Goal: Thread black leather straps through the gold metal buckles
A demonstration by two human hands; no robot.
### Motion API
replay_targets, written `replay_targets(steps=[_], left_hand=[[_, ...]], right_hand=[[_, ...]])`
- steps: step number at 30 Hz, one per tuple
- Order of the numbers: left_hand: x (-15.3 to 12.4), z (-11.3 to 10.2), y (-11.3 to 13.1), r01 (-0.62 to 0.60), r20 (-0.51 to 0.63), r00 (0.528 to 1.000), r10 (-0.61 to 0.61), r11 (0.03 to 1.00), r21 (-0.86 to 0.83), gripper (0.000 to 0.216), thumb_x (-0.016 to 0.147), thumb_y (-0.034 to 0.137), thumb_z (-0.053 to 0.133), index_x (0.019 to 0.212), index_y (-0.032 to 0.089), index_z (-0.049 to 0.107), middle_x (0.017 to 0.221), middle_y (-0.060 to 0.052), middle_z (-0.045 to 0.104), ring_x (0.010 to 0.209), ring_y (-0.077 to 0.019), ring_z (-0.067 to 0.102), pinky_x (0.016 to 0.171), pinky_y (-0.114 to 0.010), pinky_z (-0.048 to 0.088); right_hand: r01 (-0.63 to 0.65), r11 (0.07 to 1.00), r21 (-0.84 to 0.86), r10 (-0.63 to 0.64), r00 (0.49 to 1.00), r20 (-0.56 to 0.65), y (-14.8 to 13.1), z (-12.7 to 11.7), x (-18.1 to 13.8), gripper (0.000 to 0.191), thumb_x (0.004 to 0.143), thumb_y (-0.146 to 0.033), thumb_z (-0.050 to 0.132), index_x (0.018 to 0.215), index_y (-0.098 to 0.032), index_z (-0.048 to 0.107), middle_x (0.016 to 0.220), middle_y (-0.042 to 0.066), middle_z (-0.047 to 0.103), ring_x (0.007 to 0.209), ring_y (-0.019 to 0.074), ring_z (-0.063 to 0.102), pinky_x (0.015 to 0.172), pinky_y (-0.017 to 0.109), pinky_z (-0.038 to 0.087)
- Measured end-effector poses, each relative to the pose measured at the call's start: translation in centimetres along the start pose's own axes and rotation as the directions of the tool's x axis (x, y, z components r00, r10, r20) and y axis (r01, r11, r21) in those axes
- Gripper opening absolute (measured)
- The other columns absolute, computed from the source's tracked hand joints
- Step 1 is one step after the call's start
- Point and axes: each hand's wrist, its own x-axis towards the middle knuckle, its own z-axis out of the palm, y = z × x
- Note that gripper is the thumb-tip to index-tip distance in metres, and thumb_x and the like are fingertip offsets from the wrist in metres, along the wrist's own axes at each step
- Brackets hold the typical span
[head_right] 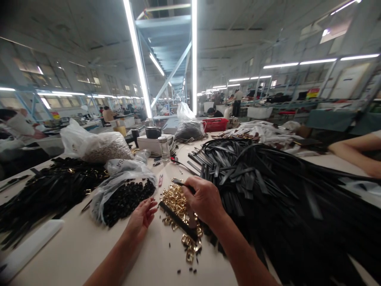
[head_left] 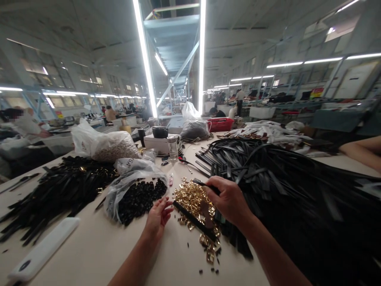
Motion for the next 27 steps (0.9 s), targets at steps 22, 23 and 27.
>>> replay_targets(steps=[22,23,27], left_hand=[[4.4,-2.8,11.3,-0.321,0.341,0.895,0.288,-0.115,0.940,0.013,0.068,0.012,0.058,0.068,0.019,0.069,0.059,0.000,0.063,0.065,-0.0167,0.057,0.063,-0.025,0.036],[4.2,-3.1,11.4,-0.316,0.342,0.896,0.284,-0.133,0.939,0.012,0.068,0.013,0.059,0.068,0.020,0.069,0.060,0.000,0.063,0.065,-0.0167,0.057,0.063,-0.025,0.036],[3.8,-2.8,10.1,-0.370,0.403,0.876,0.265,-0.167,0.914,0.010,0.068,0.020,0.062,0.075,0.020,0.069,0.070,-0.001,0.066,0.069,-0.0182,0.058,0.066,-0.026,0.036]], right_hand=[[-0.079,0.996,-0.044,0.077,0.995,-0.055,9.1,4.7,-2.9,0.020,0.088,-0.036,0.049,0.082,-0.023,0.064,0.082,0.002,0.067,0.072,0.0171,0.063,0.065,0.026,0.043],[-0.070,0.997,-0.042,0.068,0.997,-0.048,8.9,4.6,-3.0,0.020,0.088,-0.035,0.049,0.081,-0.023,0.063,0.081,0.002,0.066,0.072,0.0169,0.063,0.065,0.026,0.043],[-0.020,0.997,-0.078,0.017,0.999,-0.031,7.0,4.4,-3.3,0.019,0.089,-0.028,0.049,0.077,-0.022,0.061,0.076,0.002,0.064,0.069,0.0159,0.062,0.064,0.024,0.042]])
